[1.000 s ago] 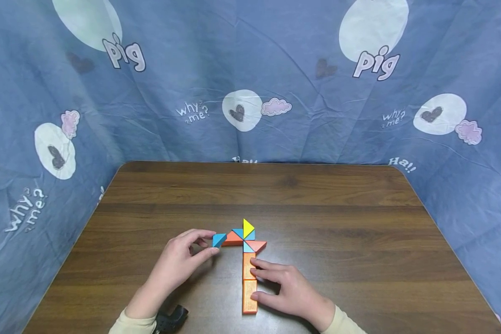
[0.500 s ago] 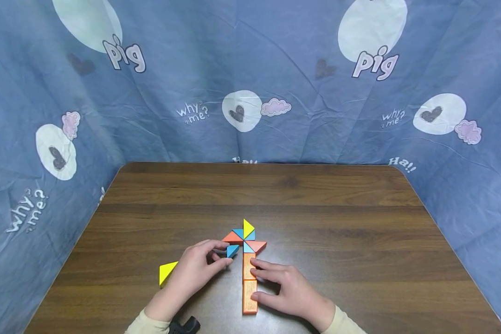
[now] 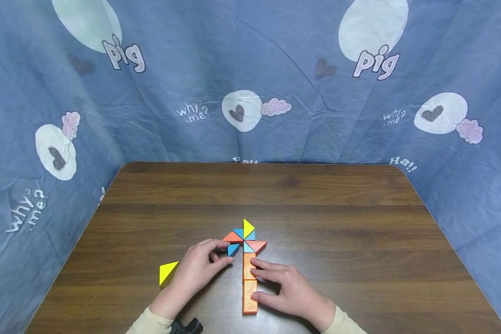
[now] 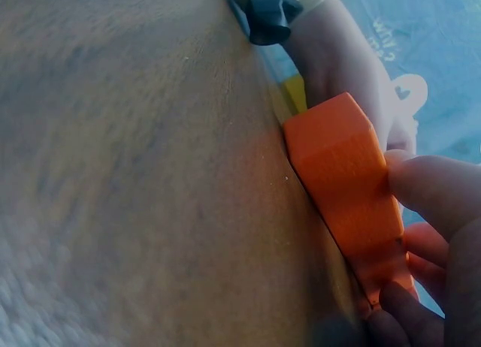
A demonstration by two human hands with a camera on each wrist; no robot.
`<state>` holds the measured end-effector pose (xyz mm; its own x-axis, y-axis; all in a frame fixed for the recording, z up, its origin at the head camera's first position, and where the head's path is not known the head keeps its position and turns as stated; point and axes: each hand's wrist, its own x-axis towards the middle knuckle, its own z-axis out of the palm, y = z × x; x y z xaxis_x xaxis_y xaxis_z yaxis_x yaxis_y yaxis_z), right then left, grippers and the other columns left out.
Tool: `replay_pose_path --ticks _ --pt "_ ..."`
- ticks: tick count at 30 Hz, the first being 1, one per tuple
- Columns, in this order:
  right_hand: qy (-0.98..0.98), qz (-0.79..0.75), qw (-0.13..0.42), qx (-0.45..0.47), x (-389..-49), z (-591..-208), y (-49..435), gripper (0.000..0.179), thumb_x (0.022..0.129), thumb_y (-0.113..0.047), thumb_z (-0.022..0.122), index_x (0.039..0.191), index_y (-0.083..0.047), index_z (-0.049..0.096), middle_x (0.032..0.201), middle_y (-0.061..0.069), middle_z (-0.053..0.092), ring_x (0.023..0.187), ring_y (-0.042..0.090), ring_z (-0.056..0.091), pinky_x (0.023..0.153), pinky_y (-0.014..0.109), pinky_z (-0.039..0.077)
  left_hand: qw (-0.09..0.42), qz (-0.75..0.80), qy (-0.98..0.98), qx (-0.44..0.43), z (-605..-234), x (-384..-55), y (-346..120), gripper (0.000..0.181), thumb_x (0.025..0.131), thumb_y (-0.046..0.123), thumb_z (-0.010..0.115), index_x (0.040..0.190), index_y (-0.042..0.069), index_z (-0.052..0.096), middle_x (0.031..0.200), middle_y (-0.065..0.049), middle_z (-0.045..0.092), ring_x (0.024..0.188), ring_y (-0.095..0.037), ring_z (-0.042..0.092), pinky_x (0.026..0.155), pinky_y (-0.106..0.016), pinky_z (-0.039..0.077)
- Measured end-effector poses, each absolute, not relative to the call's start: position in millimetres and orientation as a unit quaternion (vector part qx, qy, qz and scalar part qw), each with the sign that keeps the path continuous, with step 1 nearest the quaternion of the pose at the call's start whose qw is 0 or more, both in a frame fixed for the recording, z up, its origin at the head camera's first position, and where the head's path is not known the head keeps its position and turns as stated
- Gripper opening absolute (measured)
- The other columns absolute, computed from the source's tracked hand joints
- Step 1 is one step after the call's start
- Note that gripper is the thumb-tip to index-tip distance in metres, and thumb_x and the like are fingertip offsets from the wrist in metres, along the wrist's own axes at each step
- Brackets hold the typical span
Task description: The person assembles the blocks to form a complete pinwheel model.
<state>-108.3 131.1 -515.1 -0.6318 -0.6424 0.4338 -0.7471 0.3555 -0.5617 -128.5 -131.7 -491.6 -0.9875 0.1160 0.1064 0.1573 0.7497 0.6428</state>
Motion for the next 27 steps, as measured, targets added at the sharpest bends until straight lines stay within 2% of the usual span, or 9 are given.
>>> replay_pose_path --ticks 16,23,27 --pt "-0.814 0.381 0.088 0.428 -109.0 -515.2 130.2 0.047 0.088 -0.038 0.075 0.124 -0.009 0.070 0.137 0.001 0.059 0.120 0.011 0.058 0.095 0.026 0.048 0.036 -0.364 -0.927 -0.079 -496.3 -129.6 -133.2 0.033 0.074 0.032 0.088 0.102 0.023 0.073 0.087 0.017 0.066 0.060 0.002 0.053 0.058 -0.023 0.045" --pt "-0.819 0.380 0.074 0.423 -108.9 -514.7 131.6 0.047 0.089 -0.039 0.074 0.125 -0.010 0.069 0.138 0.000 0.058 0.121 0.010 0.057 0.095 0.027 0.048 0.039 -0.387 -0.918 -0.078 -496.1 -128.1 -134.5 0.038 0.074 0.029 0.089 0.107 0.023 0.071 0.087 0.016 0.068 0.058 0.000 0.053 0.056 -0.023 0.045" --pt "-0.825 0.376 0.062 0.418 -108.8 -514.6 132.6 0.047 0.090 -0.041 0.072 0.126 -0.011 0.069 0.139 -0.002 0.057 0.123 0.009 0.055 0.096 0.028 0.047 0.036 -0.385 -0.920 -0.064 -495.4 -126.6 -136.3 0.034 0.072 0.032 0.090 0.099 0.026 0.071 0.085 0.018 0.067 0.058 -0.001 0.053 0.056 -0.023 0.044"
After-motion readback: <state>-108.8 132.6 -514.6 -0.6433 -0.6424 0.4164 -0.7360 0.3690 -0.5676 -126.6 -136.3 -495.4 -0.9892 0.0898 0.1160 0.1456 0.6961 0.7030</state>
